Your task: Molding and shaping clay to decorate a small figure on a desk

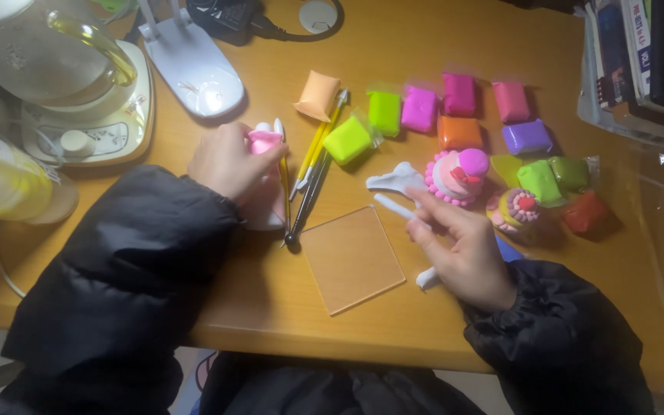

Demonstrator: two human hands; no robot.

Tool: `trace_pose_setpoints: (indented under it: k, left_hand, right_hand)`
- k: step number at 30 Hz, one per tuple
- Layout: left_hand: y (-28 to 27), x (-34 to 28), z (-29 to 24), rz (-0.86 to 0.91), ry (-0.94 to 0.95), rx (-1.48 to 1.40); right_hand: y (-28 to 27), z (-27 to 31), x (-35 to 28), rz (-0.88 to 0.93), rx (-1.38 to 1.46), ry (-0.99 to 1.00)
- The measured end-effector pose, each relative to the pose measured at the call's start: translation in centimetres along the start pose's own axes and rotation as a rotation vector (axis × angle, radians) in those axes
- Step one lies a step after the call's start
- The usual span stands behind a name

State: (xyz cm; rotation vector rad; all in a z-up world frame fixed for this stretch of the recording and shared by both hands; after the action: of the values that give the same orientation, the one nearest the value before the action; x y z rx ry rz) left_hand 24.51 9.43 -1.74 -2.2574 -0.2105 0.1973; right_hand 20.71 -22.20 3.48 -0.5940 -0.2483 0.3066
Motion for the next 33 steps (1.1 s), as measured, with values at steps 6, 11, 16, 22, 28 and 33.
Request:
trace_pose_setpoints:
  k: [6,11,16,22,28,33]
  left_hand:
    - [0.5,0.7,2.7,-0.062,-0.057,-0.088]
    - [0.3,-0.1,1.1,-0.038,-0.027,0.055]
    - [1.0,0.4,1.4,-0.095,0.016,0.171]
    - [-0.1,0.4,3.3,-0.092,-0.029,0.033]
    - [0.1,-3.8,-2.1,0.056,0.015,-0.802]
    - [2.9,-5.8,-6.4,0.092,0.091,-1.154]
  right_hand:
    - [0.6,-4.3,-0.7,-0.049,0.514,0.218]
    - [1.2,-5.2,-0.6,-0.065,0.795,0.322]
    - [1.1,-5.2,-0.6,-0.074,0.833,0.339]
    - [1.3,-4.7,-0.8,-0.032,0.858,0.319]
    - [1.1,-3.3,-1.1,-0.024,0.95,0.308]
    - [1.1,-2.2,-0.9,0.052,1.116,0.245]
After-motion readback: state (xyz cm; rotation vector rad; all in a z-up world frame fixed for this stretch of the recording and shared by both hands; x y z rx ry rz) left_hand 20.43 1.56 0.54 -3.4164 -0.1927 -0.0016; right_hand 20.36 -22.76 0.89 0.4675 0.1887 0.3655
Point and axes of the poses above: each hand's wrist, its own x-axis towards the middle knuckle, its own y-axis out of the palm, z = x × y, the point moved 10 cm from there along x, towards the middle knuckle, and after that the axes turned 4 degrees about y, right-handed, at the moved point
